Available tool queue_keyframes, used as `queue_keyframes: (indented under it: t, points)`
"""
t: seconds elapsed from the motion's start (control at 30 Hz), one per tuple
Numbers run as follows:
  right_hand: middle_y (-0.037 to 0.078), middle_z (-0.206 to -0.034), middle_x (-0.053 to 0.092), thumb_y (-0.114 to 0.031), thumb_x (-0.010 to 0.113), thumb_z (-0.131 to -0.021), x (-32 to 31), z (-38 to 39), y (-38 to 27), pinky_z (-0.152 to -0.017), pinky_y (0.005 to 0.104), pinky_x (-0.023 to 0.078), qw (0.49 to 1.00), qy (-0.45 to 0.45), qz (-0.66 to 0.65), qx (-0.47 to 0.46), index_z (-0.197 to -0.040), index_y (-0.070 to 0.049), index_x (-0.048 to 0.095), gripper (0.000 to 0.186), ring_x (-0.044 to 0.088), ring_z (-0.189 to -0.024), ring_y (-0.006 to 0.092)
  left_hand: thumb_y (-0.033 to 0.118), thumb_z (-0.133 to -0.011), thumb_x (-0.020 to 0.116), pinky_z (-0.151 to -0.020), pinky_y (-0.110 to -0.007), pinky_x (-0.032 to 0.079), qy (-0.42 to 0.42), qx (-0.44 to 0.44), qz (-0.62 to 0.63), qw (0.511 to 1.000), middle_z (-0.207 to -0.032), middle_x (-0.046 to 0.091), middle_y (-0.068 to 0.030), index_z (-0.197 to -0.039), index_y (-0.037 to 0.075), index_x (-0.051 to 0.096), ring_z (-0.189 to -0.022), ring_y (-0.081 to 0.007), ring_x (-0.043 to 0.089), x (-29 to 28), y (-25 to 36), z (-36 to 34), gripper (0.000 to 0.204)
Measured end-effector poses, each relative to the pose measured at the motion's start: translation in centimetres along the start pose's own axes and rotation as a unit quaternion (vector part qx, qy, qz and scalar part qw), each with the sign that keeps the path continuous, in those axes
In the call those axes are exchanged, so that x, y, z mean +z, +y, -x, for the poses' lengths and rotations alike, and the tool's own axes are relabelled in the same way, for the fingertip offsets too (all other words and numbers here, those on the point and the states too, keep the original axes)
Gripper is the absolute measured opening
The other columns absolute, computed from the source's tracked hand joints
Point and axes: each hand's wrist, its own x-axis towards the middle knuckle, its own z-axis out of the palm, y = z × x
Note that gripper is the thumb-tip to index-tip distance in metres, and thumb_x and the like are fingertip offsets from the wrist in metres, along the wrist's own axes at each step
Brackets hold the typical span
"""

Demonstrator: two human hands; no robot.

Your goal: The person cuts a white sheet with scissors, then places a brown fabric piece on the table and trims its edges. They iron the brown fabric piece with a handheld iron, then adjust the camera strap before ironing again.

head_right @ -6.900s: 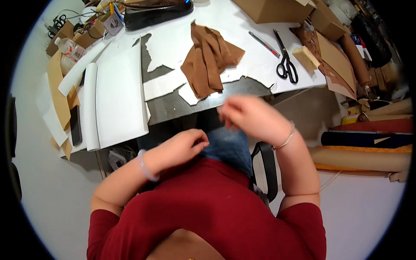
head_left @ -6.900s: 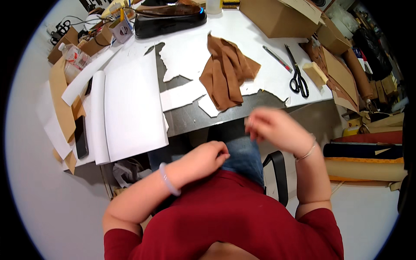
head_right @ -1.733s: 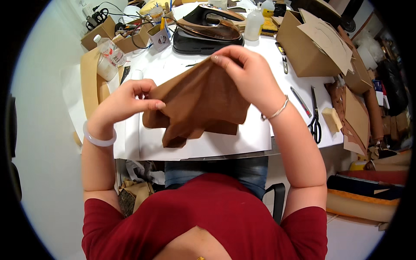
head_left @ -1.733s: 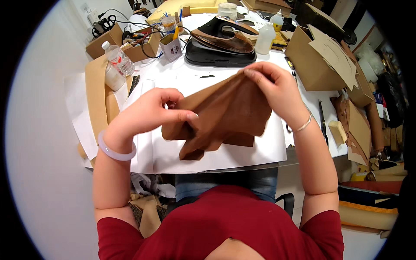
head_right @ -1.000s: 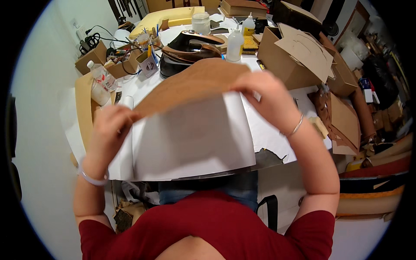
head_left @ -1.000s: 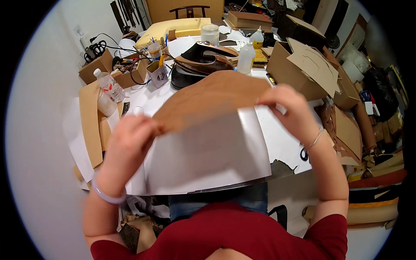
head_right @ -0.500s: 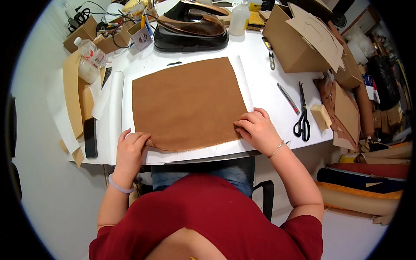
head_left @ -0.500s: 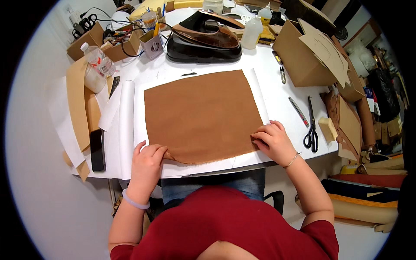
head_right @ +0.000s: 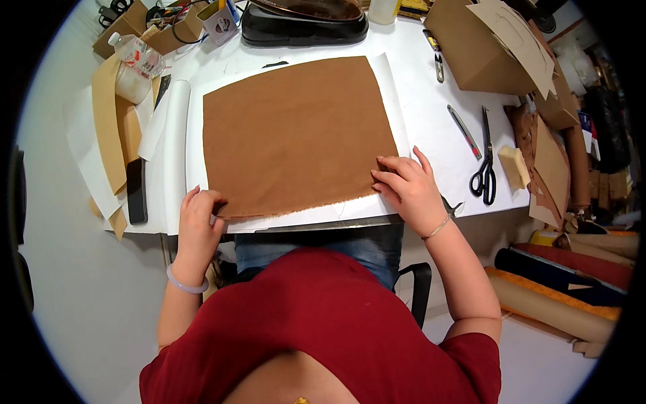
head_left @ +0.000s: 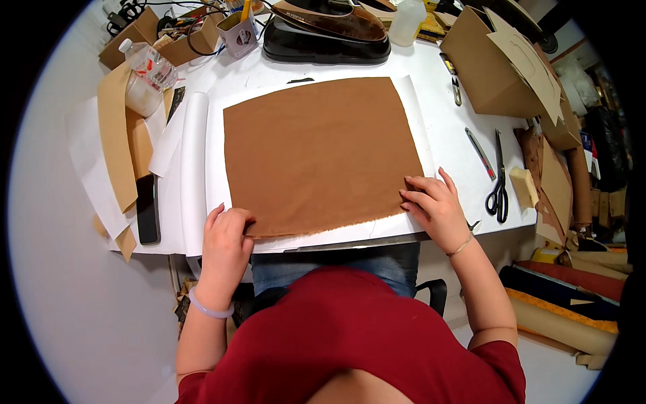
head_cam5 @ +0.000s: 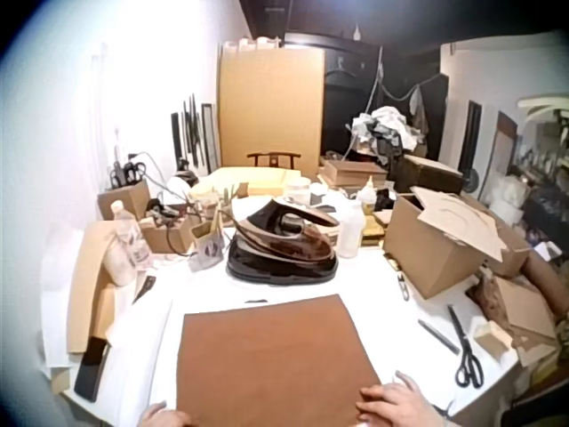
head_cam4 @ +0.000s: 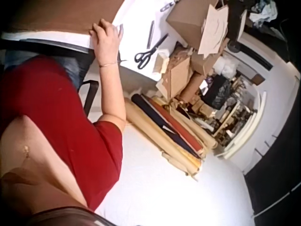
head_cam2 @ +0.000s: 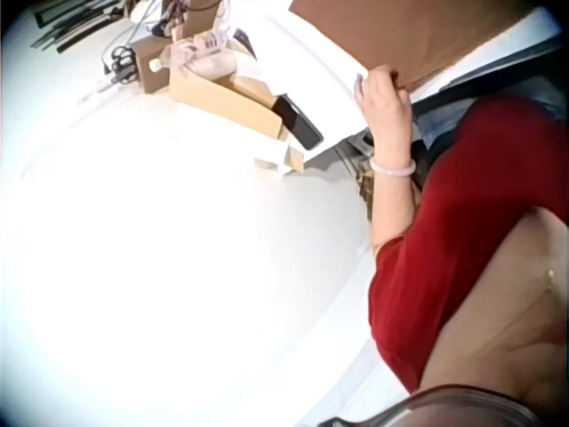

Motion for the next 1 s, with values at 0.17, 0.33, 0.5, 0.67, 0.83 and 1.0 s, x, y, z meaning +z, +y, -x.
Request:
queue_keyframes:
  t: [0.17,0.33,0.5,0.67,0.83,1.0]
  points:
    - [0.009,-0.136,0.067,-0.022,0.084,-0.087,-0.5,-1.7,-4.6,-0.126,0.056,0.03,0.999,0.035,-0.031,0.006,-0.125,-0.01,0.072,0.041,0.064,-0.127,0.0274,-0.005,-0.084,0.071,-0.115,-0.052,0.044,0.033,0.027,0.005,0.999,-0.099,0.07,-0.0053,-0.103,0.006,0.069,-0.096,-0.0245,0.068,-0.3,0.5,0.2,0.023]
    - [0.014,-0.151,0.056,-0.033,0.085,-0.086,2.5,-5.8,-13.3,-0.127,0.0591,0.027,0.988,0.037,-0.15,-0.03,-0.144,-0.009,0.058,0.069,0.054,-0.141,0.0309,-0.006,-0.087,0.072,-0.115,-0.054,0.045,0.075,0.004,0.153,0.985,-0.1,0.07,-0.0062,-0.103,0.005,0.072,-0.09,-0.0243,0.067,-1.0,2.4,-0.8,0.02]
    - [0.009,-0.135,0.068,0.003,0.073,-0.078,4.6,-6.7,-11.3,-0.126,0.0589,0.029,0.989,0.101,-0.105,0.004,-0.128,-0.009,0.068,0.052,0.062,-0.131,0.0284,-0.01,-0.088,0.067,-0.114,-0.052,0.047,0.159,0.028,0.155,0.975,-0.101,0.072,-0.01,-0.106,0.003,0.072,-0.094,-0.0268,0.069,-3.7,3.0,-1.3,0.022]
    - [0.007,-0.116,0.076,0.016,0.058,-0.078,-0.1,-3.1,-5.6,-0.125,0.0538,0.035,0.973,0.084,-0.168,0.134,-0.118,-0.008,0.074,0.049,0.069,-0.117,0.0279,-0.012,-0.091,0.059,-0.114,-0.052,0.048,0.158,-0.02,0.18,0.971,-0.101,0.072,-0.012,-0.106,0.0,0.072,-0.099,-0.0283,0.07,-6.3,1.6,0.2,0.023]
    - [0.011,-0.105,0.077,0.009,0.061,-0.084,-6.8,-0.4,-5.3,-0.115,0.0492,0.048,0.924,0.195,-0.303,0.129,-0.109,-0.001,0.078,0.032,0.072,-0.106,0.0257,-0.009,-0.093,0.059,-0.104,-0.055,0.054,0.223,0.035,0.231,0.946,-0.094,0.071,-0.012,-0.099,-0.001,0.07,-0.089,-0.0249,0.067,-9.2,2.2,0.9,0.015]
    - [0.009,-0.103,0.075,-0.002,0.066,-0.091,-13.7,-0.3,-5.1,-0.094,0.0301,0.054,0.916,0.217,-0.281,0.186,-0.112,0.002,0.077,0.025,0.07,-0.1,0.017,0.0,-0.097,0.064,-0.089,-0.037,0.056,0.264,0.036,0.275,0.924,-0.094,0.069,-0.0117,-0.106,-0.004,0.069,-0.089,-0.023,0.067,-13.0,2.4,-1.3,0.011]
